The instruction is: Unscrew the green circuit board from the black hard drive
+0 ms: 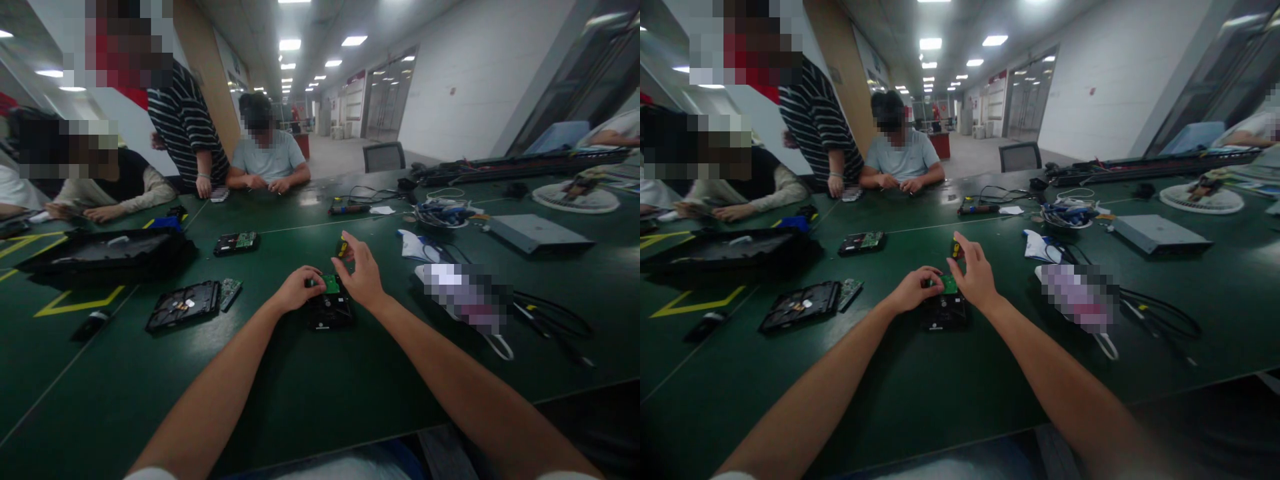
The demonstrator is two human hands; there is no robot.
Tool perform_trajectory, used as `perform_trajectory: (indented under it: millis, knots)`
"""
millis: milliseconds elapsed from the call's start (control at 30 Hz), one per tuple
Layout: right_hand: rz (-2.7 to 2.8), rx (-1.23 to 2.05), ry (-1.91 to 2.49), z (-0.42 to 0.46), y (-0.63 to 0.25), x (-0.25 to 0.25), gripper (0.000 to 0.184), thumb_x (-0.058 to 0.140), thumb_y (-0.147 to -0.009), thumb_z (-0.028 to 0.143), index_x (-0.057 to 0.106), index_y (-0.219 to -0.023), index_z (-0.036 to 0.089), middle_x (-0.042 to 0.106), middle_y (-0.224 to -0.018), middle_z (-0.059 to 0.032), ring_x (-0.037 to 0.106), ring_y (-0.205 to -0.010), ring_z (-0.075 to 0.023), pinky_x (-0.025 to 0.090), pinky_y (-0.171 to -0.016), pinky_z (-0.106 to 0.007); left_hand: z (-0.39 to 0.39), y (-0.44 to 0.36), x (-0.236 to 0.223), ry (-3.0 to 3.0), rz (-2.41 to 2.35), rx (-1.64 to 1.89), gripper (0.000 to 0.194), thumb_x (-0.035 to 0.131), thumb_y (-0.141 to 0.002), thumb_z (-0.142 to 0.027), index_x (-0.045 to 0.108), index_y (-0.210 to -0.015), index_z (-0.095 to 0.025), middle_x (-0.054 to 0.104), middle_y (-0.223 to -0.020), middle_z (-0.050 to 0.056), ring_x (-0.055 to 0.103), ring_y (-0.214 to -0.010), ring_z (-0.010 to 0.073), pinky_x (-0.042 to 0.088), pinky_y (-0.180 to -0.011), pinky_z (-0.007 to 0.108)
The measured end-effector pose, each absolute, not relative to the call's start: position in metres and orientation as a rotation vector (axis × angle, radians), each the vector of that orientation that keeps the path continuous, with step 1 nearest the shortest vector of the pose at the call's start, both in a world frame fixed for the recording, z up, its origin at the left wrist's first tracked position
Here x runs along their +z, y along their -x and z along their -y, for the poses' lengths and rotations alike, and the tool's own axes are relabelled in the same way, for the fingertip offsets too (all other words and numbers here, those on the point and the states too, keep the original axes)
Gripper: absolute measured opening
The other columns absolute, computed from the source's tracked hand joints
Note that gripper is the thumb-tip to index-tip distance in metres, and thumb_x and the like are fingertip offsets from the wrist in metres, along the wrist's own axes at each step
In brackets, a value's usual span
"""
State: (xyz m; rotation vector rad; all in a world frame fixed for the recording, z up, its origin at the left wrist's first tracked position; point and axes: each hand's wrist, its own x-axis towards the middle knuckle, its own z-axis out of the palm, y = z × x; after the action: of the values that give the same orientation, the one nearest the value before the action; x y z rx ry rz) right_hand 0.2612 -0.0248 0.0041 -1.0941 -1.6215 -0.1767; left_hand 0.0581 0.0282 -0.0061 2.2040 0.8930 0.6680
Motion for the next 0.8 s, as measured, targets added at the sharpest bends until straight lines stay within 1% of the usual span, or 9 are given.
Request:
perform_trajectory:
  millis: [133,200,300,367,533,700,800]
  knots:
    - [1.620,-0.161,1.089,0.0246,-0.2616,0.0033,0.058,0.051,-0.100,0.027,0.034,-0.155,0.026,0.064,-0.132,-0.0135,0.069,-0.099,-0.0239,0.061,-0.093,-0.046,-0.0285,-0.0581,-0.0066,-2.200,-0.896,0.667,0.004,0.076,-0.084,-0.022,0.076,-0.087,-0.018,0.066,-0.123,0.011,0.064,-0.113,0.0256,0.047,-0.107,0.046]
    - [1.610,-0.142,1.089,0.0239,-0.2615,0.0022,0.058,0.049,-0.101,0.027,0.032,-0.156,0.026,0.063,-0.135,-0.0137,0.070,-0.100,-0.0237,0.062,-0.092,-0.045,-0.0287,-0.0581,-0.0068,-2.195,-0.889,0.675,0.004,0.076,-0.085,-0.021,0.076,-0.086,-0.018,0.066,-0.123,0.011,0.064,-0.113,0.0256,0.047,-0.108,0.046]
    - [1.590,-0.165,1.102,0.0233,-0.2612,0.0014,0.059,0.055,-0.099,0.033,0.036,-0.154,0.026,0.065,-0.131,-0.0134,0.070,-0.095,-0.0239,0.064,-0.085,-0.044,-0.0288,-0.0580,-0.0073,-2.180,-0.892,0.675,0.004,0.076,-0.085,-0.021,0.076,-0.086,-0.017,0.065,-0.124,0.011,0.064,-0.113,0.0254,0.046,-0.108,0.046]
    - [1.599,-0.191,1.103,0.0237,-0.2608,0.0020,0.059,0.057,-0.099,0.034,0.037,-0.154,0.026,0.066,-0.127,-0.0129,0.069,-0.091,-0.0238,0.064,-0.083,-0.044,-0.0288,-0.0581,-0.0076,-2.178,-0.891,0.677,0.004,0.077,-0.084,-0.021,0.076,-0.086,-0.018,0.065,-0.124,0.011,0.064,-0.114,0.0253,0.045,-0.109,0.047]
    - [1.623,-0.183,1.044,0.0251,-0.2600,0.0038,0.060,0.049,-0.101,0.027,0.029,-0.158,0.027,0.063,-0.133,-0.0141,0.069,-0.098,-0.0234,0.063,-0.089,-0.044,-0.0288,-0.0586,-0.0076,-2.188,-0.869,0.693,0.002,0.076,-0.085,-0.019,0.076,-0.086,-0.018,0.066,-0.121,0.010,0.064,-0.114,0.0248,0.045,-0.110,0.047]
    - [1.612,-0.183,1.081,0.0247,-0.2611,0.0029,0.058,0.056,-0.099,0.032,0.038,-0.154,0.028,0.065,-0.120,-0.0115,0.068,-0.091,-0.0233,0.064,-0.084,-0.044,-0.0292,-0.0590,-0.0079,-2.192,-0.878,0.683,0.002,0.077,-0.084,-0.020,0.077,-0.086,-0.018,0.066,-0.122,0.011,0.064,-0.115,0.0254,0.044,-0.111,0.047]
    - [1.630,-0.171,1.087,0.0242,-0.2614,0.0018,0.059,0.054,-0.101,0.032,0.034,-0.156,0.028,0.065,-0.126,-0.0120,0.069,-0.097,-0.0240,0.063,-0.090,-0.047,-0.0292,-0.0586,-0.0073,-2.200,-0.873,0.685,0.003,0.076,-0.084,-0.021,0.077,-0.085,-0.018,0.066,-0.121,0.011,0.064,-0.115,0.0249,0.044,-0.111,0.047]
